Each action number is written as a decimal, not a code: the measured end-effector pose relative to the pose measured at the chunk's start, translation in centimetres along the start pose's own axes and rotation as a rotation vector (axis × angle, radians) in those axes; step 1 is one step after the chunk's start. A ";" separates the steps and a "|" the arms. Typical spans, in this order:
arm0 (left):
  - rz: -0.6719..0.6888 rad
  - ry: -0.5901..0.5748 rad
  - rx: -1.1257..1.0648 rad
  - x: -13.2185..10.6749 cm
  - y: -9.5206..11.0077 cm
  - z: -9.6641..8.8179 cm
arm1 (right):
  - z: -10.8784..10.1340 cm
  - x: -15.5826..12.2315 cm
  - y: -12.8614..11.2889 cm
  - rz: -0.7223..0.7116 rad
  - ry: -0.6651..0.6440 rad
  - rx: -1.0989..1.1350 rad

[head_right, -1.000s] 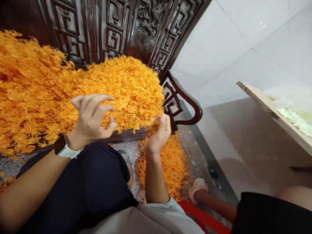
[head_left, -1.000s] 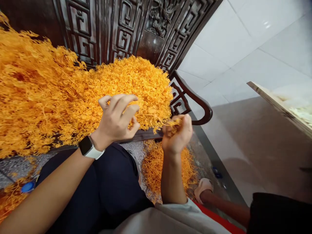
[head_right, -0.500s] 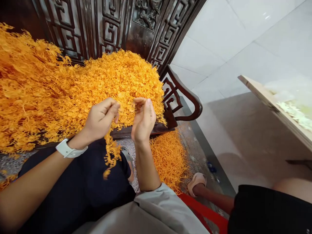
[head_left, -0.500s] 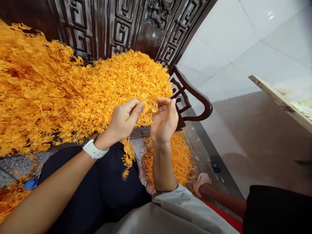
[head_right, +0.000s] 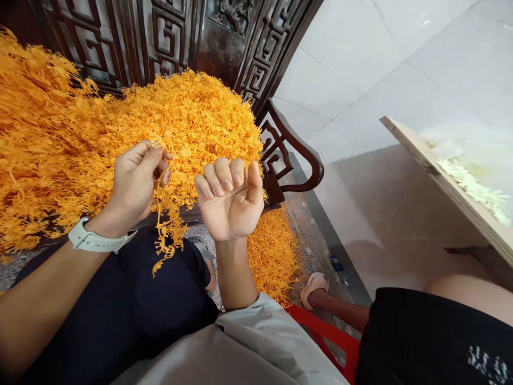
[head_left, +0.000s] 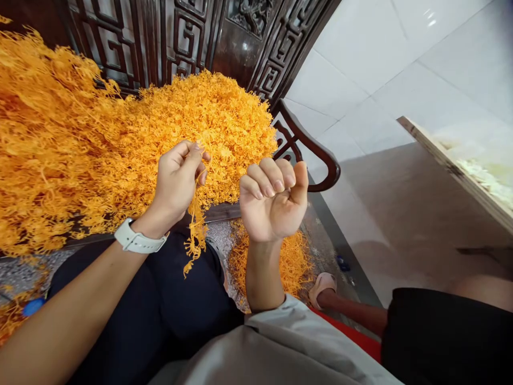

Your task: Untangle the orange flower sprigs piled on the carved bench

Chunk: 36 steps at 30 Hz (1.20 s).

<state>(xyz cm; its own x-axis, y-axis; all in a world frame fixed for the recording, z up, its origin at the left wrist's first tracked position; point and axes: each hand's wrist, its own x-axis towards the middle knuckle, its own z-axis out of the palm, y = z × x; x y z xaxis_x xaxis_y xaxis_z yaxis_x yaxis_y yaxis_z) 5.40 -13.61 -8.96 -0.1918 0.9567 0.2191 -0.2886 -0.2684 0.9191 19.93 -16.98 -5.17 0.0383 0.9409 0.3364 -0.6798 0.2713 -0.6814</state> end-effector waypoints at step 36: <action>-0.373 -0.041 -0.242 0.6 0.2 0.2 | -5.0 -2.4 6.9 0.223 -0.059 0.368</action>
<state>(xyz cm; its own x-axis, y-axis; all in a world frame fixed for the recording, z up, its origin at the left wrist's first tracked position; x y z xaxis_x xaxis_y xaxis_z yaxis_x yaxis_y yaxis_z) 5.42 -13.09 -8.63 0.0032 0.9954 -0.0958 -0.5435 0.0821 0.8354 18.80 -16.35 -13.88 -0.1734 0.9523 0.2512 -0.8829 -0.0373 -0.4680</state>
